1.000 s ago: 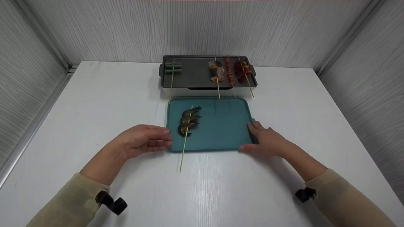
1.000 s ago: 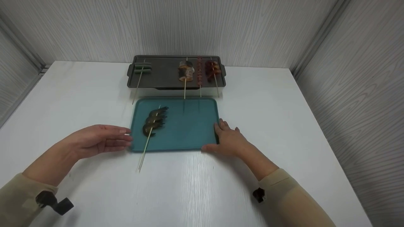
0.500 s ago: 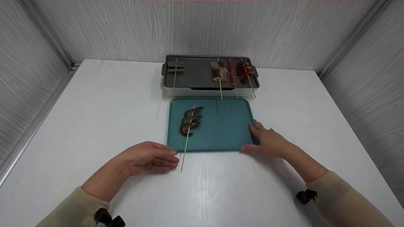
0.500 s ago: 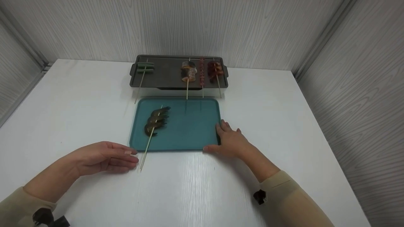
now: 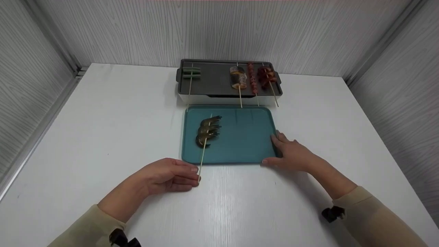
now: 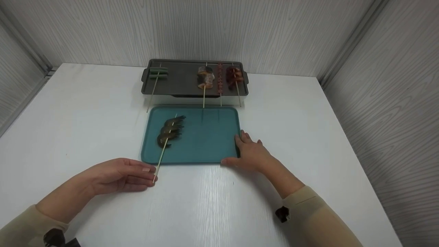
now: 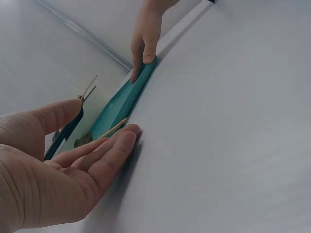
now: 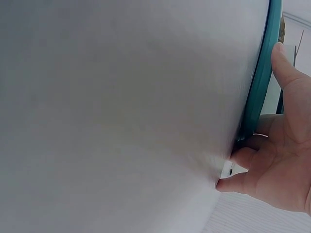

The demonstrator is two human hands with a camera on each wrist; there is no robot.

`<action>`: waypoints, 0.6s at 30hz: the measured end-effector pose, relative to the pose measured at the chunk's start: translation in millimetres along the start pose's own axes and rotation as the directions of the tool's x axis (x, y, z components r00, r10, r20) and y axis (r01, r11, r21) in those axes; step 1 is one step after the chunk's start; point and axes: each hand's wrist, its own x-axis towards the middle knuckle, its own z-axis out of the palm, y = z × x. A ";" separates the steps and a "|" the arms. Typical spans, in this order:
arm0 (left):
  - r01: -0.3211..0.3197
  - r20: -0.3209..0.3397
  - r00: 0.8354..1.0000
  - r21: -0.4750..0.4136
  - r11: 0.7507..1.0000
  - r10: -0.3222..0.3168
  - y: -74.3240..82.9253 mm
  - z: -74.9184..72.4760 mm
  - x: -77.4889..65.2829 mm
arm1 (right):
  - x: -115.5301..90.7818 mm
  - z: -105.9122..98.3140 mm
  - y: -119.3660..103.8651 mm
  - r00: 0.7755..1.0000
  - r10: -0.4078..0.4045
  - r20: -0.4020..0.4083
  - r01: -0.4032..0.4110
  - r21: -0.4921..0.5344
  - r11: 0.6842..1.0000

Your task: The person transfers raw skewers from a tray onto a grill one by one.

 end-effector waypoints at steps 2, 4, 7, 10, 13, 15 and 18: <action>-0.006 0.008 1.000 -0.006 1.000 0.006 -0.2 1.1 1.4 | -0.1 -0.7 -0.3 1.000 0.003 0.002 -0.003 -0.001 1.000; -0.008 0.013 1.000 -0.011 1.000 0.008 -0.3 2.3 2.5 | 0.0 -1.2 -0.6 1.000 0.005 0.003 -0.005 0.000 1.000; -0.002 0.012 1.000 -0.023 1.000 0.002 -1.4 3.4 4.0 | -0.2 -2.1 -1.2 1.000 0.008 0.002 -0.008 0.002 1.000; 0.006 0.012 1.000 -0.033 0.999 -0.006 -2.9 4.2 5.3 | -0.2 -2.4 -1.8 1.000 0.010 0.000 -0.010 0.007 1.000; 0.008 0.022 1.000 -0.041 0.999 -0.007 -4.2 4.9 6.7 | -0.4 -1.9 -1.6 1.000 0.013 0.002 -0.013 0.012 1.000; 0.003 0.032 0.999 -0.047 0.999 -0.001 -4.3 5.2 7.6 | -0.7 -1.5 -1.2 1.000 0.011 0.001 -0.011 0.011 1.000; -0.014 0.045 0.999 -0.058 0.998 0.017 -3.1 5.7 8.5 | -1.1 -1.4 -1.0 1.000 0.004 -0.002 -0.004 0.004 1.000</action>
